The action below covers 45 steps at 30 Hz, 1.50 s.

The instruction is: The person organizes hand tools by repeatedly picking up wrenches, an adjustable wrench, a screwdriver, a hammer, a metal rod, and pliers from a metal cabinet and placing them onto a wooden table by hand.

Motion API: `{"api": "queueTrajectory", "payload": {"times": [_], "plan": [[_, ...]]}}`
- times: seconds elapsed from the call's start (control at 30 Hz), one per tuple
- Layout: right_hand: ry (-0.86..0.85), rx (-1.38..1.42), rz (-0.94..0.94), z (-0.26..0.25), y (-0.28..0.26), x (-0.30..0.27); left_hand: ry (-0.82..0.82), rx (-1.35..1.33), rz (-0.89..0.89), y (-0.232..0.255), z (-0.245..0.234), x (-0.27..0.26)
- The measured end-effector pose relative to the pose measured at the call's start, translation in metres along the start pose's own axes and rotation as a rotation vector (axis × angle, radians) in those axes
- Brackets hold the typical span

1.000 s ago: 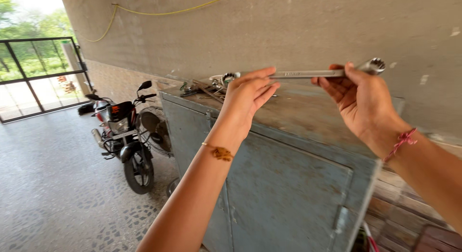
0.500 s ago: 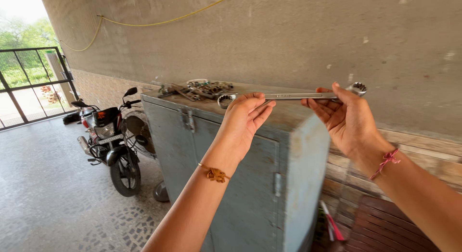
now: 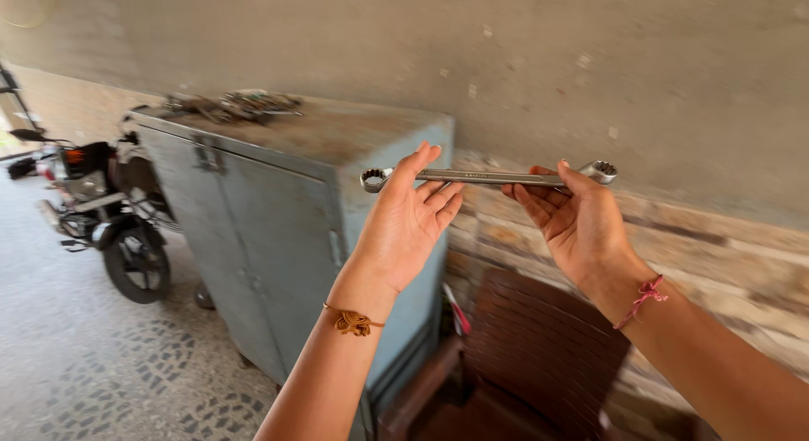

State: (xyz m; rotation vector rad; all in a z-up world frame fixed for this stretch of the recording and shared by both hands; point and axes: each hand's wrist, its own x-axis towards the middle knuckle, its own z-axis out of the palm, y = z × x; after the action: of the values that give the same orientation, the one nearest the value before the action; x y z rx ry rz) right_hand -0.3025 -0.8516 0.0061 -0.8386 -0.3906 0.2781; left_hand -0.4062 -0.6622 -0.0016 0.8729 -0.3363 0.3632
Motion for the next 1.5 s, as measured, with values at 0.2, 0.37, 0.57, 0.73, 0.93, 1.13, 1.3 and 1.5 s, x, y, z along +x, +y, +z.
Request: {"api": "queueTrajectory", "payload": {"times": [0.2, 0.37, 0.57, 0.73, 0.93, 1.13, 1.3, 1.5], "plan": [[0.108, -0.007, -0.037, -0.089, -0.043, -0.042, -0.099, -0.06, -0.109, -0.077, 0.046, -0.006], [0.223, 0.046, -0.066, -0.161, -0.065, -0.076, -0.062, -0.188, -0.186, -0.17, 0.085, -0.004], [0.545, -0.003, -0.069, -0.245, -0.08, -0.118, 0.025, -0.322, -0.303, -0.282, 0.127, -0.019], [0.741, -0.04, -0.043, -0.334, -0.093, -0.149, 0.222, -0.343, -0.489, -0.381, 0.165, -0.03], [0.935, 0.037, -0.041, -0.475, -0.094, -0.174, 0.248, -0.472, -0.695, -0.524, 0.183, -0.04], [1.111, 0.071, 0.054, -0.608, -0.067, -0.21, 0.373, -0.429, -0.874, -0.66, 0.183, -0.067], [1.245, 0.166, 0.166, -0.698, -0.026, -0.248, 0.451, -0.279, -1.015, -0.763, 0.163, -0.109], [1.377, 0.205, 0.215, -0.79, 0.045, -0.298, 0.56, -0.148, -1.137, -0.877, 0.117, -0.171]]}}
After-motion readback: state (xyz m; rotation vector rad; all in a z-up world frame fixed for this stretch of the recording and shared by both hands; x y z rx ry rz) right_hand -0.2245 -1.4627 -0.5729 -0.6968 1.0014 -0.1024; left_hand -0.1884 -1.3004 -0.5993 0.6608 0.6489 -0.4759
